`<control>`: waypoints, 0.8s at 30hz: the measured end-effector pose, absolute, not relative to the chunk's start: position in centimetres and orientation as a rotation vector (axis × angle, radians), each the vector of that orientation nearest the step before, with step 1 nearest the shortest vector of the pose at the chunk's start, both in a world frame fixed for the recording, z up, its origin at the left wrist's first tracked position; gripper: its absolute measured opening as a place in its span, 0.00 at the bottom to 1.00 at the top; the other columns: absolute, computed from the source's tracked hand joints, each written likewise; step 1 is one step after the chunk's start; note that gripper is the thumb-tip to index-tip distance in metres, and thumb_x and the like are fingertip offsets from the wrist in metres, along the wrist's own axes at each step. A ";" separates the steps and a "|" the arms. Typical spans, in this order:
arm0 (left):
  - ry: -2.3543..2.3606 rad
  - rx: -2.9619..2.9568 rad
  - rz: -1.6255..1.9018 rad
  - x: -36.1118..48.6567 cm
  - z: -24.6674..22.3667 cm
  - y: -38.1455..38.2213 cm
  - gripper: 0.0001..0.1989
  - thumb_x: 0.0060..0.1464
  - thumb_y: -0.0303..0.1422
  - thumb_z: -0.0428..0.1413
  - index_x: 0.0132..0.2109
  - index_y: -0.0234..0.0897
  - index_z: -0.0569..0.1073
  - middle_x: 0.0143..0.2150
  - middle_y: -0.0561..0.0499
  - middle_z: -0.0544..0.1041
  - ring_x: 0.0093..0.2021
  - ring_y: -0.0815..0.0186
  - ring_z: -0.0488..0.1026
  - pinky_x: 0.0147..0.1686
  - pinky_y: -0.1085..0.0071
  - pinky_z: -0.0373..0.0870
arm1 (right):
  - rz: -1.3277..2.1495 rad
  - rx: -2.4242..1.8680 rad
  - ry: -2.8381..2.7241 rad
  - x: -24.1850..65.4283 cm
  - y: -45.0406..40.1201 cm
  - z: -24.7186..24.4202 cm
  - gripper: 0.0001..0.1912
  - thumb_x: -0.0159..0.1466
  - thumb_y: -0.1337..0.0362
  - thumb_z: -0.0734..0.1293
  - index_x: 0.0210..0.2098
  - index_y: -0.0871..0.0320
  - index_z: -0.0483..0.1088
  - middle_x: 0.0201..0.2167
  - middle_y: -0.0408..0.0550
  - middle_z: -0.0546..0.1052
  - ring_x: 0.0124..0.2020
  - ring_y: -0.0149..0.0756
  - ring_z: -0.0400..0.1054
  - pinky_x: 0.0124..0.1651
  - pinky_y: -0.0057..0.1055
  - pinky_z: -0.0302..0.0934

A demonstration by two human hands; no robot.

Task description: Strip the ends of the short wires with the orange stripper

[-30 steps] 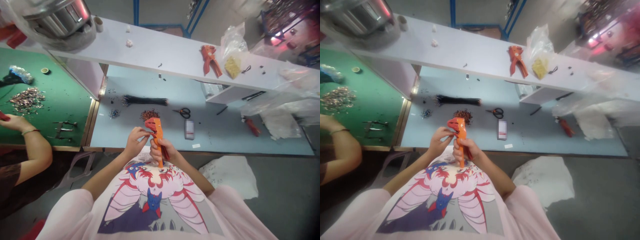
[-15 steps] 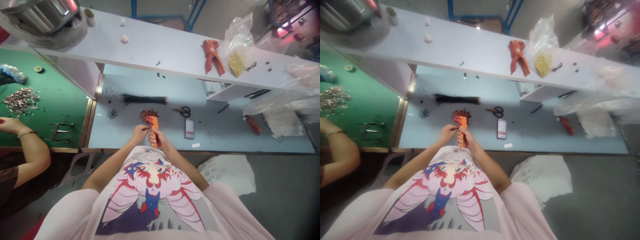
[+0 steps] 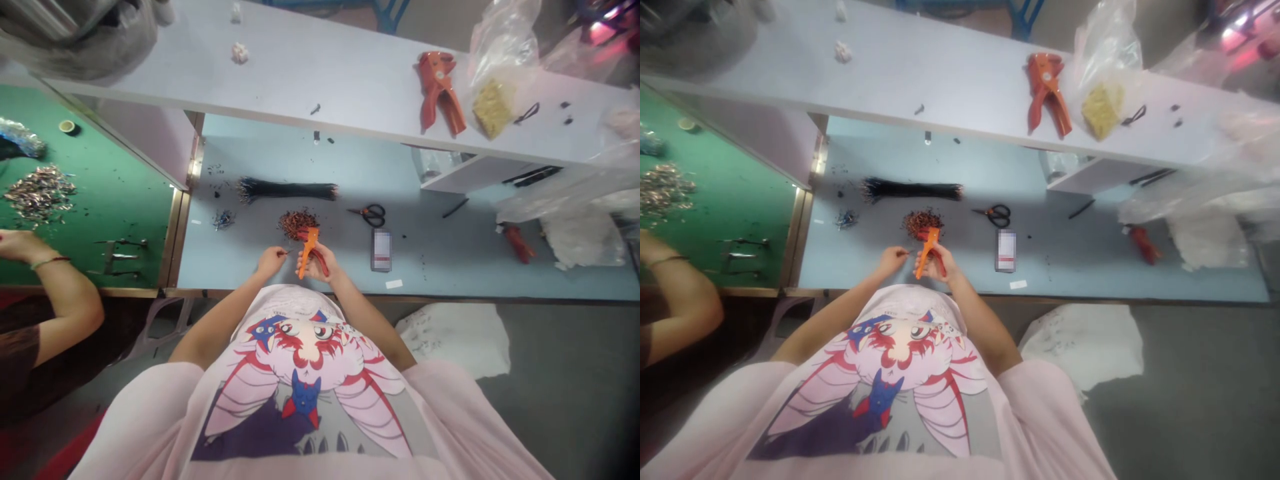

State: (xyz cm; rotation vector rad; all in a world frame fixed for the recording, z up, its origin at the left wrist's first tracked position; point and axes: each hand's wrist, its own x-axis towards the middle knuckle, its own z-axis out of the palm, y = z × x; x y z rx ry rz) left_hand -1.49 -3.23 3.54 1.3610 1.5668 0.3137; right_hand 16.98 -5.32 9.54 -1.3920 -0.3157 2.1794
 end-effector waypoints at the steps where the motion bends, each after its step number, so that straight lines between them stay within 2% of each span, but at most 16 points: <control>1: 1.573 1.330 0.336 -1.9 3.4 -3.5 0.09 0.46 0.31 0.55 0.35 0.35 0.77 0.34 0.45 0.78 0.34 0.63 0.72 0.36 0.70 0.63 | 2.127 -1.503 -0.413 17.2 -5.4 9.4 0.24 0.65 0.48 0.52 0.34 0.62 0.66 0.26 0.51 0.74 0.28 0.37 0.71 0.33 0.36 0.66; 4: 1.602 1.224 0.402 -3.4 3.0 -4.1 0.09 0.45 0.33 0.56 0.33 0.33 0.76 0.30 0.47 0.77 0.31 0.64 0.71 0.34 0.71 0.63 | 2.008 -1.722 -0.554 17.4 -6.0 8.6 0.13 0.62 0.55 0.62 0.31 0.60 0.64 0.21 0.46 0.72 0.23 0.34 0.69 0.30 0.31 0.64; 9: 1.649 1.040 0.510 -6.0 3.0 -5.4 0.11 0.41 0.37 0.58 0.30 0.34 0.74 0.27 0.49 0.76 0.29 0.66 0.69 0.31 0.72 0.62 | 1.839 -1.957 -0.827 17.6 -8.3 7.9 0.07 0.59 0.62 0.65 0.33 0.59 0.65 0.21 0.43 0.71 0.24 0.32 0.68 0.30 0.27 0.60; 13: 1.628 0.899 0.555 -7.2 3.8 -6.6 0.15 0.39 0.42 0.59 0.29 0.33 0.74 0.26 0.48 0.76 0.27 0.67 0.68 0.27 0.73 0.61 | 1.778 -2.057 -1.065 16.9 -9.4 7.7 0.06 0.53 0.67 0.69 0.30 0.57 0.67 0.19 0.39 0.69 0.27 0.32 0.66 0.30 0.24 0.55; 18: 1.558 0.816 0.632 -7.6 6.2 -7.4 0.20 0.38 0.45 0.59 0.34 0.33 0.75 0.30 0.46 0.77 0.27 0.69 0.69 0.26 0.74 0.61 | 1.888 -2.072 -1.191 14.4 -7.4 6.9 0.08 0.48 0.69 0.71 0.21 0.59 0.66 0.13 0.39 0.65 0.22 0.32 0.64 0.28 0.25 0.53; 21: 1.517 0.807 0.706 -7.5 8.2 -7.6 0.22 0.37 0.46 0.60 0.36 0.33 0.75 0.31 0.46 0.77 0.28 0.69 0.70 0.28 0.73 0.63 | 1.897 -2.036 -1.166 13.6 -5.7 7.4 0.08 0.51 0.68 0.69 0.23 0.59 0.65 0.13 0.39 0.65 0.21 0.32 0.64 0.27 0.26 0.55; 24: 1.467 0.826 0.779 -7.3 10.5 -7.8 0.22 0.38 0.45 0.61 0.37 0.33 0.75 0.31 0.46 0.78 0.31 0.66 0.72 0.33 0.70 0.66 | 1.946 -1.901 -1.100 14.2 -5.5 9.7 0.08 0.54 0.64 0.67 0.29 0.60 0.64 0.19 0.43 0.70 0.22 0.32 0.66 0.28 0.28 0.60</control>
